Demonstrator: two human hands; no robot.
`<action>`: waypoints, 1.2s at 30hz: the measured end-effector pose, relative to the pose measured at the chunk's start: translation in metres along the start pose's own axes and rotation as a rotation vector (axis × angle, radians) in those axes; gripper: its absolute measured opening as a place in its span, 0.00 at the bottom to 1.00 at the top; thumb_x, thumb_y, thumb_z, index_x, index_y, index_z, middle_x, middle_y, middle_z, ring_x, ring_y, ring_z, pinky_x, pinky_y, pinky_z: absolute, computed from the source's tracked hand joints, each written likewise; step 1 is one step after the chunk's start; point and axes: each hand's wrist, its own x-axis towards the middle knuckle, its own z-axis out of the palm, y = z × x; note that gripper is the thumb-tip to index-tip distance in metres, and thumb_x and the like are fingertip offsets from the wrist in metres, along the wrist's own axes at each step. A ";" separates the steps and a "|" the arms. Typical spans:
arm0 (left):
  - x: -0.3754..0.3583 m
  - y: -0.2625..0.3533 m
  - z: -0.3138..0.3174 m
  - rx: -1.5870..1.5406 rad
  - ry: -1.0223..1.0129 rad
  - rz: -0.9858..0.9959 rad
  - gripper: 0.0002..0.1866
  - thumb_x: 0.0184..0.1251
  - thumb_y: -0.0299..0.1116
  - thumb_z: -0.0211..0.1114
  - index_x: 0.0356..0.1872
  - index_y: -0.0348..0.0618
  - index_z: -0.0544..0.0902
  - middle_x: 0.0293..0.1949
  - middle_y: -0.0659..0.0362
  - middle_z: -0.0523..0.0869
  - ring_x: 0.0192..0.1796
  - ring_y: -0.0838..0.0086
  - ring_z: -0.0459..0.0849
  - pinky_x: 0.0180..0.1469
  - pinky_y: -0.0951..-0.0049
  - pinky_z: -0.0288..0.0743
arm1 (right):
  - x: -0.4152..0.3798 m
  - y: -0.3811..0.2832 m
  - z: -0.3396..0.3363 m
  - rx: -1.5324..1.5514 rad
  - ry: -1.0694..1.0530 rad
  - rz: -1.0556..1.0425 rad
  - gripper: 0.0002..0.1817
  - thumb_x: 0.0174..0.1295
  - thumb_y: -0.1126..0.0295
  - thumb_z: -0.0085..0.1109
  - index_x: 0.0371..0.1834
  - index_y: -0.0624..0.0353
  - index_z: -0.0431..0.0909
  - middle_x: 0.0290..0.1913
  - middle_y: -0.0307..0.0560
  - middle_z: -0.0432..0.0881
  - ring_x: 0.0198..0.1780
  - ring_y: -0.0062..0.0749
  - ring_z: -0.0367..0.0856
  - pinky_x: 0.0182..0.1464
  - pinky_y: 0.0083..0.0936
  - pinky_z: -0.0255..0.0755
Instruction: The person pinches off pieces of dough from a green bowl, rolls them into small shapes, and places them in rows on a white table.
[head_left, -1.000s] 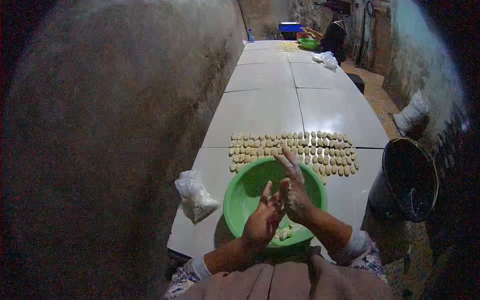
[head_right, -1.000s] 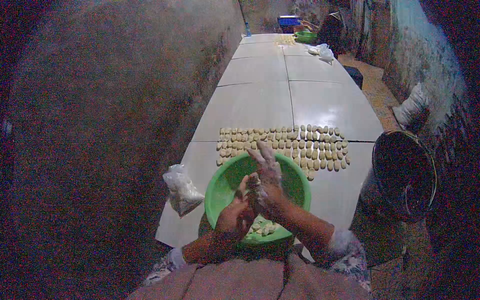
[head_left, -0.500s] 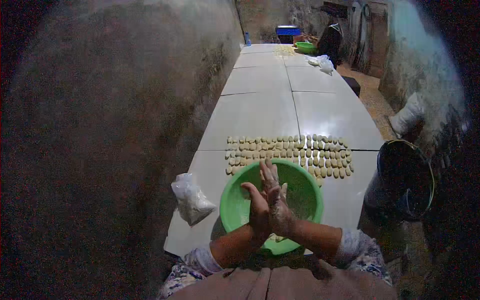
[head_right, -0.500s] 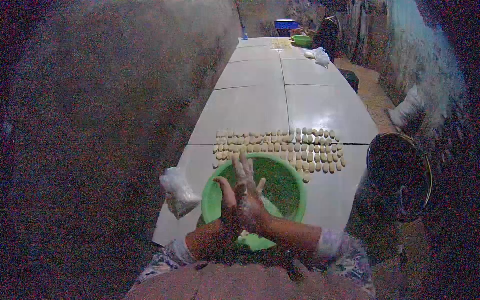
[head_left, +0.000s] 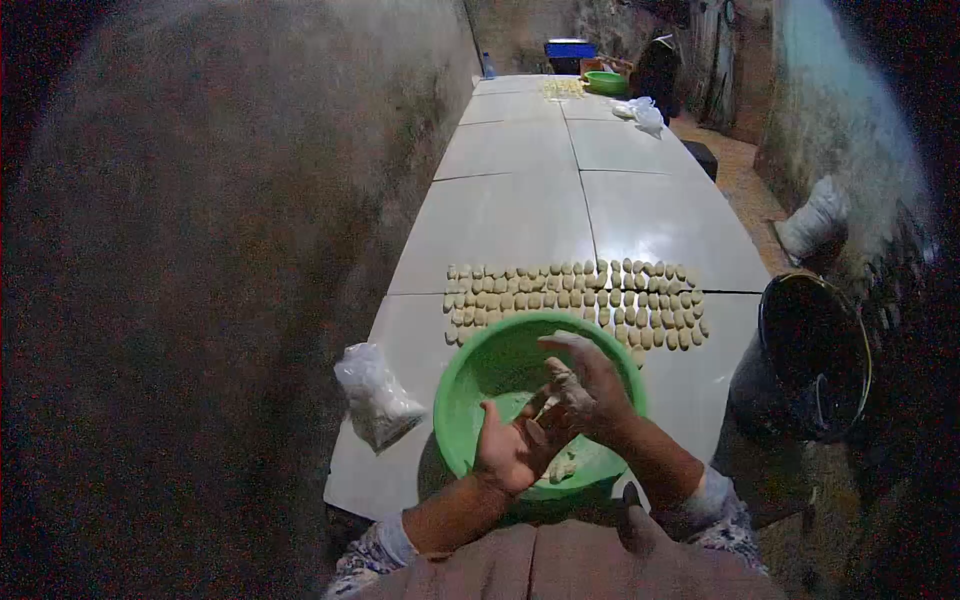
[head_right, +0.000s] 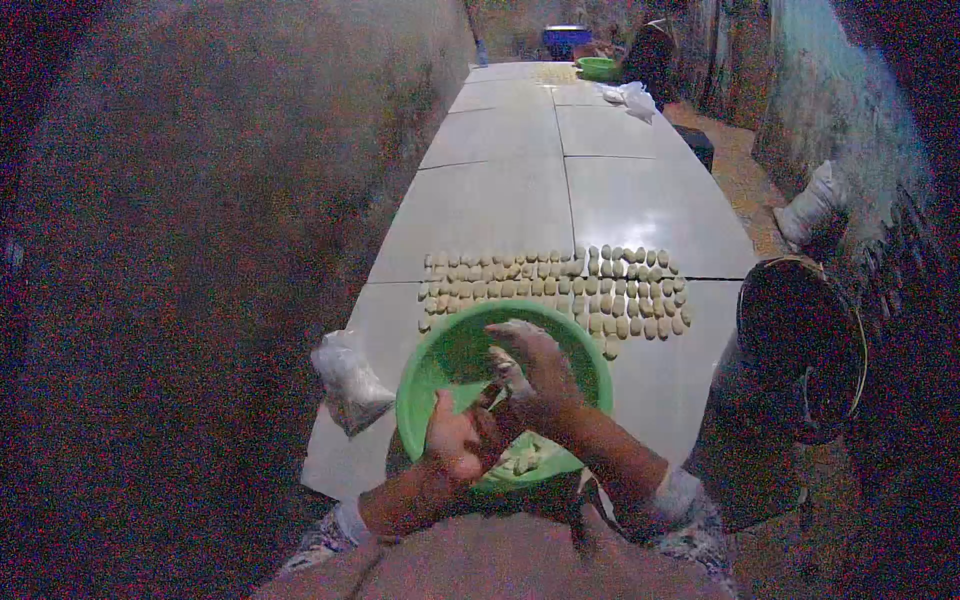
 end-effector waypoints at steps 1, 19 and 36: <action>-0.001 -0.001 0.007 -0.007 0.003 0.015 0.51 0.59 0.75 0.25 0.70 0.39 0.57 0.66 0.41 0.64 0.68 0.53 0.64 0.70 0.55 0.58 | -0.008 -0.010 -0.011 0.346 -0.022 0.190 0.21 0.55 0.77 0.54 0.56 0.58 0.72 0.51 0.58 0.77 0.57 0.51 0.74 0.64 0.41 0.61; -0.017 -0.024 0.060 0.919 0.553 -0.198 0.31 0.74 0.54 0.43 0.66 0.38 0.62 0.56 0.54 0.76 0.58 0.70 0.76 0.63 0.67 0.68 | -0.056 -0.018 -0.010 -0.506 -0.153 -0.084 0.15 0.52 0.62 0.61 0.44 0.46 0.77 0.52 0.38 0.76 0.62 0.35 0.71 0.71 0.54 0.35; -0.014 -0.012 0.031 0.879 0.723 -0.047 0.14 0.73 0.42 0.53 0.40 0.41 0.78 0.35 0.62 0.82 0.47 0.72 0.83 0.53 0.70 0.77 | -0.054 -0.007 -0.023 -0.411 -0.403 -0.133 0.29 0.57 0.61 0.61 0.64 0.43 0.67 0.59 0.44 0.75 0.62 0.39 0.71 0.70 0.54 0.50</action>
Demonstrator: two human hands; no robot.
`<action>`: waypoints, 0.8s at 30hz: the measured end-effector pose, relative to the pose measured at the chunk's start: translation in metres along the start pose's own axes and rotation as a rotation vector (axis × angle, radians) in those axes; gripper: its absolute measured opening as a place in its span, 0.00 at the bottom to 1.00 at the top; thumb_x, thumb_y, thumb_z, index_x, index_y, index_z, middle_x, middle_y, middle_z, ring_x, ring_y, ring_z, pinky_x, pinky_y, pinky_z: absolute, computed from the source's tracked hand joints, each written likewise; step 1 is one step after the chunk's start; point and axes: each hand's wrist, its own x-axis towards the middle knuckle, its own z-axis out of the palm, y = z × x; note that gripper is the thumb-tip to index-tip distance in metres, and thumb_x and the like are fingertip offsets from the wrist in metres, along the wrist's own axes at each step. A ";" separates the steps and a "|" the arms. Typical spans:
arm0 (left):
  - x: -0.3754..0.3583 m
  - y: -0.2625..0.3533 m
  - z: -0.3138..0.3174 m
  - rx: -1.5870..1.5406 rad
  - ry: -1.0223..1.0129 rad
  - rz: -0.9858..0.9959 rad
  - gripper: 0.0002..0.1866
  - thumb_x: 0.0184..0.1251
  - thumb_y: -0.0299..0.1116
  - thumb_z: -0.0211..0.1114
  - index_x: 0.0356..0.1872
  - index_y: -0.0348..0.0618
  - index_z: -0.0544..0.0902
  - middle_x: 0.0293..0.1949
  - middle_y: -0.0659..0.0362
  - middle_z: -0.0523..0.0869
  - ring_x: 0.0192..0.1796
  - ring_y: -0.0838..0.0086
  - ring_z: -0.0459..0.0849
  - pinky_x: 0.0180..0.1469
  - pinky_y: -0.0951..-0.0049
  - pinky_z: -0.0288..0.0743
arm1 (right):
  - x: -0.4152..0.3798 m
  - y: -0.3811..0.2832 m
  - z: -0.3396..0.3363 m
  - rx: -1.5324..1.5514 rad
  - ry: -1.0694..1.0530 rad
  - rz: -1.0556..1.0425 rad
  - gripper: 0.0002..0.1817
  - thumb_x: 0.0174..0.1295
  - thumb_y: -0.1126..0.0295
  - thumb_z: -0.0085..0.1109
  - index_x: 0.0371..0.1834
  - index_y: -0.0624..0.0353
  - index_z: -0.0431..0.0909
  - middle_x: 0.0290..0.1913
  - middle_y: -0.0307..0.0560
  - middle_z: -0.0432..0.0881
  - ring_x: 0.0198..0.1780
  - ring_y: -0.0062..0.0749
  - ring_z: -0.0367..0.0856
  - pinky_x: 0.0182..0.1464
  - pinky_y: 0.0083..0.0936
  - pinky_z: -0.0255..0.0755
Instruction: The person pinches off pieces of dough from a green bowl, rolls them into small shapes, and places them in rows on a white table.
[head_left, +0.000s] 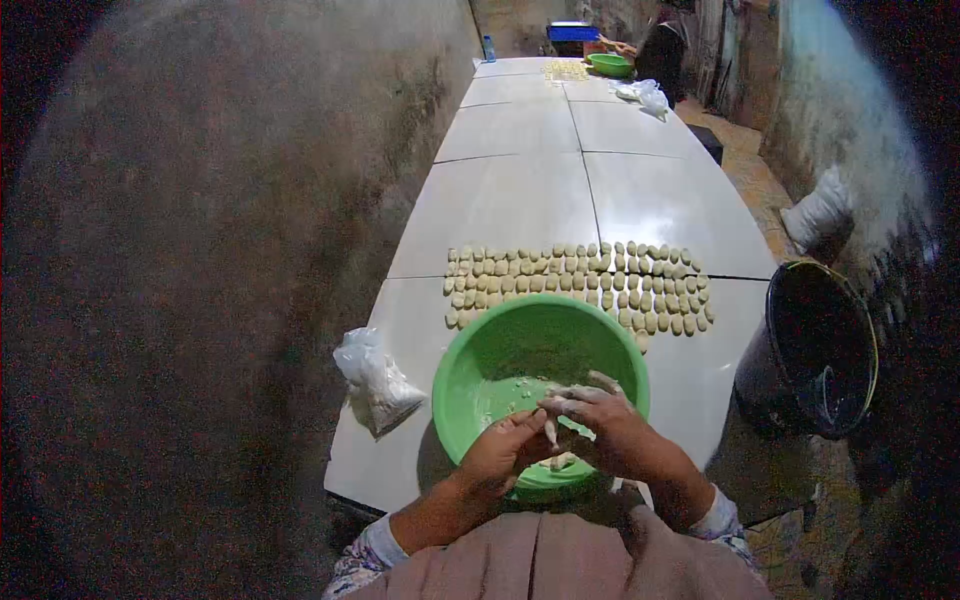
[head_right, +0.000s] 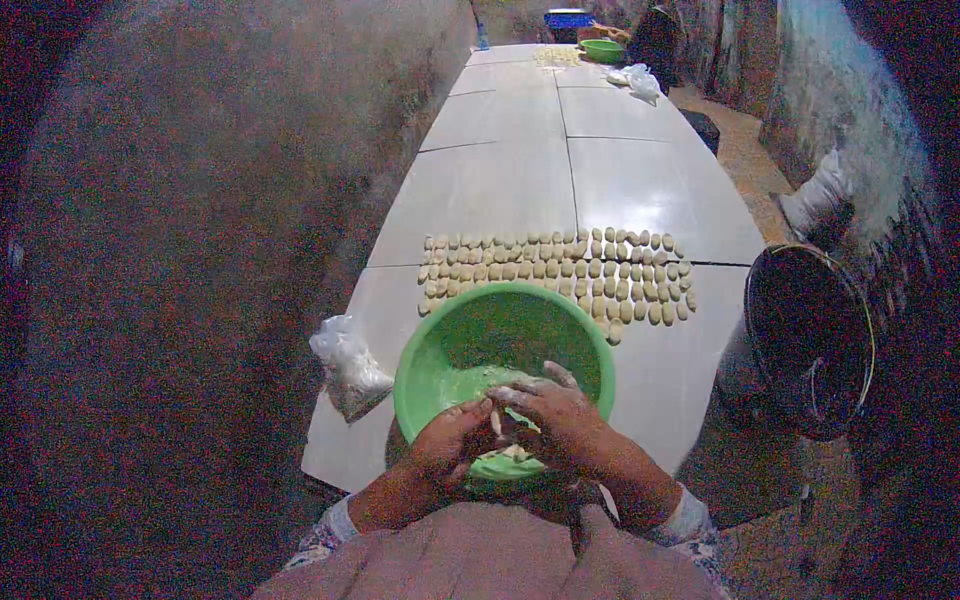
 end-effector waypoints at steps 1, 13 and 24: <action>-0.001 0.000 0.001 0.001 0.000 -0.001 0.14 0.73 0.42 0.53 0.40 0.41 0.78 0.35 0.62 0.82 0.47 0.72 0.83 0.53 0.70 0.77 | 0.000 0.001 0.001 0.001 0.001 0.001 0.29 0.57 0.61 0.61 0.64 0.43 0.67 0.59 0.44 0.75 0.62 0.39 0.71 0.70 0.54 0.50; -0.009 0.009 0.006 0.136 -0.052 0.042 0.17 0.68 0.38 0.61 0.51 0.36 0.78 0.46 0.58 0.84 0.50 0.75 0.82 0.55 0.75 0.75 | 0.001 -0.001 0.004 0.000 -0.026 -0.015 0.29 0.58 0.58 0.61 0.64 0.42 0.67 0.62 0.44 0.73 0.64 0.40 0.70 0.72 0.53 0.42; -0.014 0.018 0.013 0.176 -0.124 0.018 0.17 0.70 0.37 0.58 0.53 0.36 0.76 0.50 0.57 0.82 0.52 0.72 0.81 0.62 0.70 0.72 | 0.000 -0.008 0.004 -0.071 0.169 -0.061 0.22 0.58 0.59 0.60 0.58 0.43 0.73 0.55 0.38 0.79 0.59 0.30 0.76 0.72 0.58 0.40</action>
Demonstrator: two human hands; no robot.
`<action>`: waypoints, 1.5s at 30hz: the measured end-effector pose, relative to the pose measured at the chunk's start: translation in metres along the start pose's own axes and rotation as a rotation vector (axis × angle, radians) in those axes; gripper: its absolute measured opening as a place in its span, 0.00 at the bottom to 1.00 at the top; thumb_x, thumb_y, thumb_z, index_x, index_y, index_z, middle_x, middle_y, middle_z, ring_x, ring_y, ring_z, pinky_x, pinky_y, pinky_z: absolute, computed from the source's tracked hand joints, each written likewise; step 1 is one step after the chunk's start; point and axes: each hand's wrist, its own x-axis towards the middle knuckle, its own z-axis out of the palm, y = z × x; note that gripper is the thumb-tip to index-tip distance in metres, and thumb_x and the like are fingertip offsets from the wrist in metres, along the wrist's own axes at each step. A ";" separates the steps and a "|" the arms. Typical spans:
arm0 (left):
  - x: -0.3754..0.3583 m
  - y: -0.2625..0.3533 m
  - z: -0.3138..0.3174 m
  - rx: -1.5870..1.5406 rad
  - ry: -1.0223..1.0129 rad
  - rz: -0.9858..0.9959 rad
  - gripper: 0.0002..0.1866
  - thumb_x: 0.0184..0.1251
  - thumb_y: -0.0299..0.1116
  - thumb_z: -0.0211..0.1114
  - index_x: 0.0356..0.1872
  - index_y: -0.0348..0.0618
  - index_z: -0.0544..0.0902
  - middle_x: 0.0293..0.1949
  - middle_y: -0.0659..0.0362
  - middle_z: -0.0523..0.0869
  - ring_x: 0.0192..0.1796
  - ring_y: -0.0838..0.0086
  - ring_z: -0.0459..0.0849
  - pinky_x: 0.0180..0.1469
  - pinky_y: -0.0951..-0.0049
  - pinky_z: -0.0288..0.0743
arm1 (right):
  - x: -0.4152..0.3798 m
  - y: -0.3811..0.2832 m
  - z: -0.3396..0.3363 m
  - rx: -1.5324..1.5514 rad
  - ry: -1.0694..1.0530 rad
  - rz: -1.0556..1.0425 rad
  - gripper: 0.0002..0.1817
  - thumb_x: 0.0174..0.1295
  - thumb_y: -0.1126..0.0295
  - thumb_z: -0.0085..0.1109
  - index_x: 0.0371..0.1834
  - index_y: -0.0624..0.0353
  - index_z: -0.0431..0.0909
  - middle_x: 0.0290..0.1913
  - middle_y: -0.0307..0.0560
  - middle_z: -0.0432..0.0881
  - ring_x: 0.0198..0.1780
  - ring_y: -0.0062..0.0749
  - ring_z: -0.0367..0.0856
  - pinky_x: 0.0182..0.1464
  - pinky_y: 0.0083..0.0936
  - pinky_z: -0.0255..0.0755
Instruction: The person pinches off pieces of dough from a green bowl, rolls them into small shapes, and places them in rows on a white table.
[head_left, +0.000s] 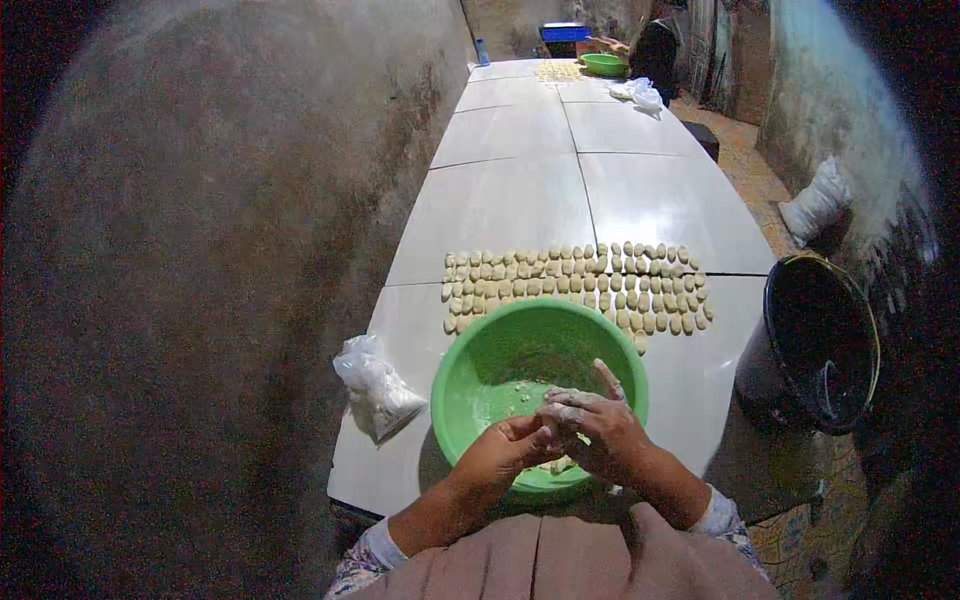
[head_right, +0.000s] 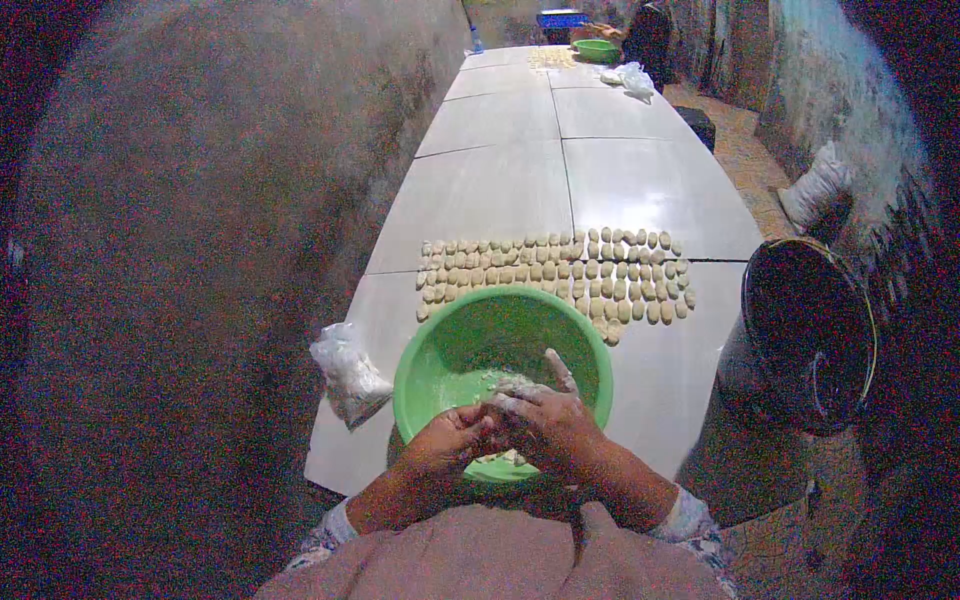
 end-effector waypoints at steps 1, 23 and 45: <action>0.000 0.000 0.001 0.006 -0.016 -0.002 0.18 0.70 0.37 0.57 0.55 0.36 0.75 0.50 0.57 0.82 0.53 0.72 0.81 0.62 0.70 0.71 | -0.001 0.001 0.001 -0.037 -0.013 -0.002 0.24 0.58 0.58 0.60 0.60 0.43 0.71 0.56 0.39 0.78 0.60 0.32 0.75 0.72 0.58 0.40; -0.002 -0.017 0.001 0.538 0.016 0.122 0.24 0.77 0.49 0.40 0.39 0.36 0.72 0.29 0.58 0.76 0.37 0.72 0.80 0.46 0.70 0.76 | 0.004 0.000 0.006 0.442 0.292 0.206 0.11 0.58 0.63 0.60 0.37 0.57 0.77 0.33 0.49 0.79 0.41 0.49 0.77 0.46 0.36 0.67; -0.010 -0.006 0.009 0.565 -0.052 0.181 0.24 0.78 0.49 0.38 0.39 0.36 0.71 0.29 0.58 0.75 0.31 0.74 0.74 0.40 0.71 0.71 | -0.001 0.007 0.018 1.073 -0.181 0.483 0.33 0.67 0.37 0.39 0.34 0.61 0.73 0.25 0.38 0.72 0.27 0.20 0.67 0.29 0.22 0.63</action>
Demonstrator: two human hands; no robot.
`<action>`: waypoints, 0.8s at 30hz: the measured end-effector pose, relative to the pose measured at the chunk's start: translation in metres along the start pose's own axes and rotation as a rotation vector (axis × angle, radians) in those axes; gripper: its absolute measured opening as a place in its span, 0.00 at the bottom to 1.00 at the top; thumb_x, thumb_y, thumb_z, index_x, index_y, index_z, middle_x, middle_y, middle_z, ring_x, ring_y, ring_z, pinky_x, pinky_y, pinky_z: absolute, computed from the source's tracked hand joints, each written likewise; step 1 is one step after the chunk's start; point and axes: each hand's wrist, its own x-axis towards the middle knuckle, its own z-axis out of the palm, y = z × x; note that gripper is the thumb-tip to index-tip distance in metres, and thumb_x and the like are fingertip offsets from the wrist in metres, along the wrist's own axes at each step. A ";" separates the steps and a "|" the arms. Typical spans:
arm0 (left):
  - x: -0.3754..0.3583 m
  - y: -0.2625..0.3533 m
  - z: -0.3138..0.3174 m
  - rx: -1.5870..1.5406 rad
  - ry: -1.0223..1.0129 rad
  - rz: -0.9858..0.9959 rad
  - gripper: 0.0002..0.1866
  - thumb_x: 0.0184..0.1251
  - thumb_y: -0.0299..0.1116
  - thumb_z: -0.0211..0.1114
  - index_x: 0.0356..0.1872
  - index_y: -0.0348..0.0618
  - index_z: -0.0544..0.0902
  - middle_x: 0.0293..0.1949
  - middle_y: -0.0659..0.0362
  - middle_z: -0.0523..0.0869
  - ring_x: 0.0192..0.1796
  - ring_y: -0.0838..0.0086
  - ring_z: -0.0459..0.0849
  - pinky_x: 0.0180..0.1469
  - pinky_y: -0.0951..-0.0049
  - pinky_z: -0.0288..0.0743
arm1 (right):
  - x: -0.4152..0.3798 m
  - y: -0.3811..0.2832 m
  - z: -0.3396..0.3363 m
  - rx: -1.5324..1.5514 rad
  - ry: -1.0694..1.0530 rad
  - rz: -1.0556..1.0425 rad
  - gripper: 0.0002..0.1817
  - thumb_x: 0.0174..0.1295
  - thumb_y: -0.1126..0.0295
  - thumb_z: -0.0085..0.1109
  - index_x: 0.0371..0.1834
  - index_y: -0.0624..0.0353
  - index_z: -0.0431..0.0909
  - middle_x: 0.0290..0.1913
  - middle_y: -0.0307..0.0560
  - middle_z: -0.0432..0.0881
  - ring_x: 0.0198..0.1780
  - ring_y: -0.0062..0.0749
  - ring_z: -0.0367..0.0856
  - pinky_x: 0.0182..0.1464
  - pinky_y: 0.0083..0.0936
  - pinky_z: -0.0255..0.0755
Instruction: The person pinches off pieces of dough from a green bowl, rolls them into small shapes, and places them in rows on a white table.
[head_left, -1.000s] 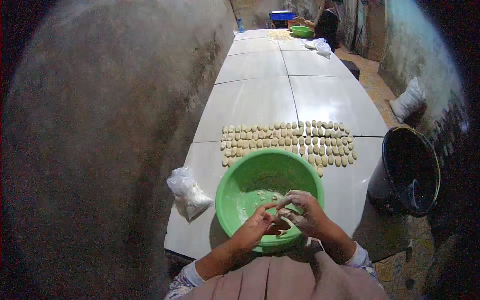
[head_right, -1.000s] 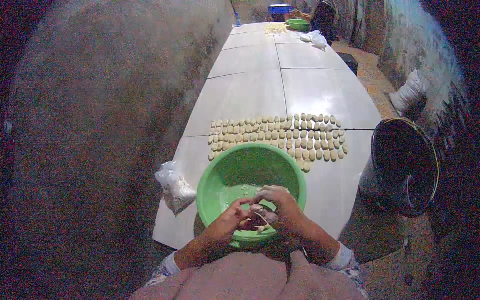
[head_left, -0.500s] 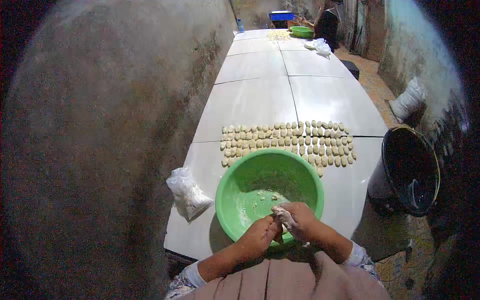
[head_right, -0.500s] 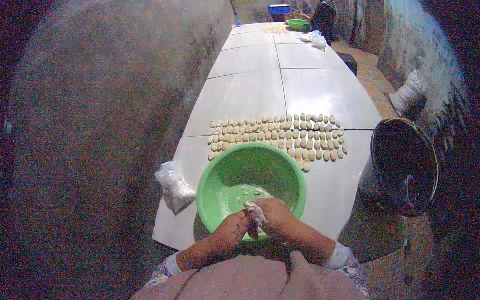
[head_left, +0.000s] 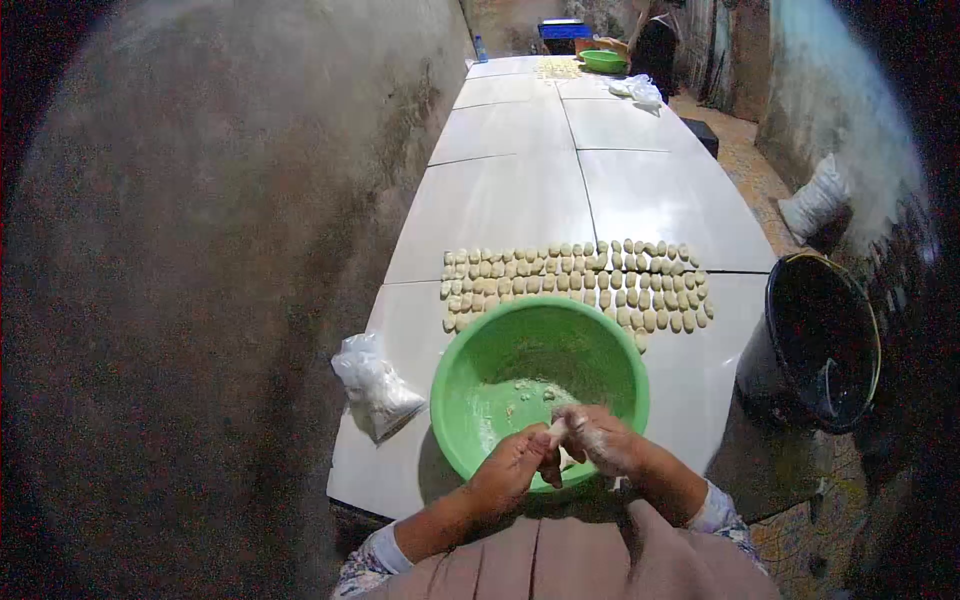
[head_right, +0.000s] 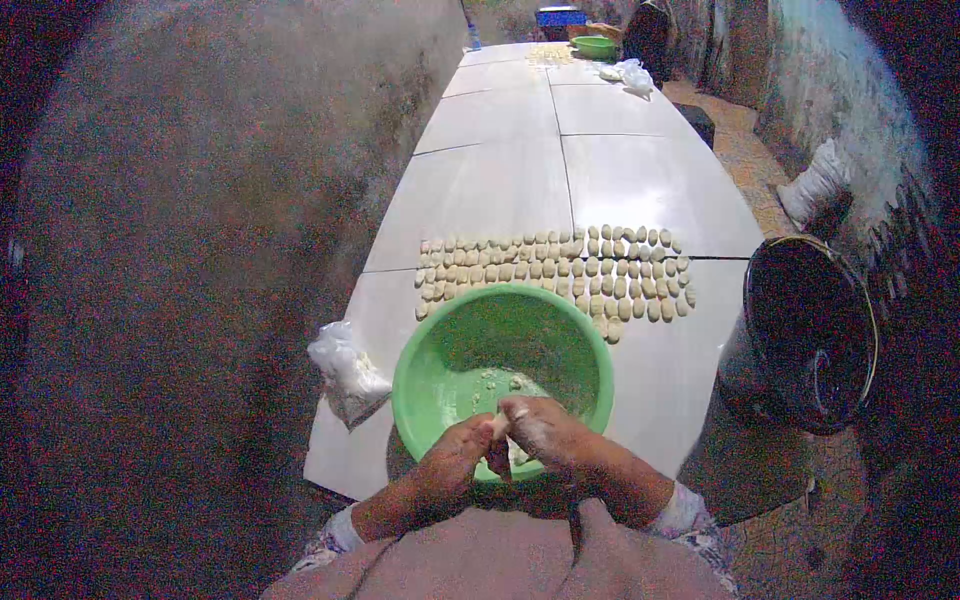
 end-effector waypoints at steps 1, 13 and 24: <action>0.000 0.002 0.002 -0.036 0.042 -0.028 0.23 0.78 0.47 0.38 0.39 0.36 0.71 0.28 0.58 0.74 0.31 0.75 0.73 0.40 0.72 0.71 | 0.001 -0.010 -0.003 0.017 -0.048 0.157 0.42 0.60 0.28 0.29 0.36 0.61 0.73 0.26 0.39 0.72 0.26 0.22 0.67 0.28 0.22 0.63; 0.021 -0.010 -0.017 0.204 0.130 -0.002 0.10 0.65 0.36 0.64 0.34 0.37 0.81 0.32 0.59 0.80 0.34 0.76 0.77 0.39 0.73 0.71 | 0.008 0.020 -0.006 -0.371 0.086 -0.221 0.12 0.66 0.63 0.47 0.43 0.60 0.73 0.34 0.62 0.79 0.38 0.58 0.80 0.39 0.42 0.72; 0.088 -0.027 -0.220 0.273 0.918 0.149 0.11 0.63 0.29 0.64 0.46 0.41 0.82 0.32 0.64 0.83 0.31 0.81 0.76 0.36 0.79 0.71 | -0.020 -0.008 -0.018 -0.730 0.093 -0.056 0.11 0.60 0.66 0.60 0.38 0.63 0.76 0.33 0.55 0.78 0.36 0.48 0.78 0.39 0.37 0.71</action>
